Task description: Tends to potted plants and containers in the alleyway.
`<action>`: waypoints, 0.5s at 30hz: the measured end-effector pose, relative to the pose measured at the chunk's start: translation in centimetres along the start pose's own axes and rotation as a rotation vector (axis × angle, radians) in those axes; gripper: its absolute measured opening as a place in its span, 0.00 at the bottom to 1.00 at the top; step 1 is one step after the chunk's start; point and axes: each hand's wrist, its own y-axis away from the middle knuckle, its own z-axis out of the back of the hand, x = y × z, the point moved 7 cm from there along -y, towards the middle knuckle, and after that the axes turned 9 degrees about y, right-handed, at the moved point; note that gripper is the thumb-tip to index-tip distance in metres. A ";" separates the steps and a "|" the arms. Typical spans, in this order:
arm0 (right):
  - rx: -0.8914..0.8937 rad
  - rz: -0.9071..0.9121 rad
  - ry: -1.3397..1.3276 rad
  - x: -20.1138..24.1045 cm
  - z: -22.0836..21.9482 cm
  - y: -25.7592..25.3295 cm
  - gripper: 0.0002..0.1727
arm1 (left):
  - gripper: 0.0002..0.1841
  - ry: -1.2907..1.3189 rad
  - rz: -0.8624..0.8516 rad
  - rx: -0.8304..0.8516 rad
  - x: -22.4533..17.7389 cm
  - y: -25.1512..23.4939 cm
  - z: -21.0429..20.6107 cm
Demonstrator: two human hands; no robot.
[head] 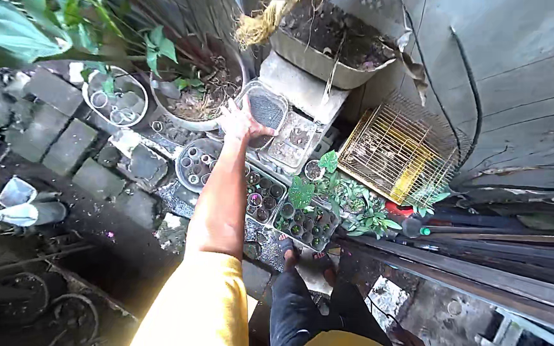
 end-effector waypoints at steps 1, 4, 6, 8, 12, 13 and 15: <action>-0.024 0.046 0.052 0.5 -0.3 -0.7 0.24 | 0.81 -0.022 -0.015 -0.008 -0.1 -0.1 0.0; -0.067 0.304 0.155 8.3 -2.0 -1.9 0.22 | 0.81 -0.052 -0.041 -0.017 -0.4 0.1 0.2; -0.047 0.532 0.197 19.0 -3.9 0.3 0.22 | 0.81 -0.057 -0.048 -0.006 -0.3 -0.1 0.1; 0.018 0.706 0.206 30.6 -6.4 4.4 0.23 | 0.81 -0.040 -0.052 0.005 0.0 -0.2 -0.2; 0.072 0.984 0.214 48.5 -11.1 9.7 0.24 | 0.70 0.218 -0.149 -0.172 1.3 1.9 0.7; 0.088 1.012 0.191 51.6 -12.4 9.7 0.25 | 0.62 0.316 -0.210 -0.296 1.8 3.6 1.1; 0.105 1.001 0.098 56.6 -14.8 9.5 0.26 | 0.42 0.512 -0.292 -0.549 3.3 7.9 1.4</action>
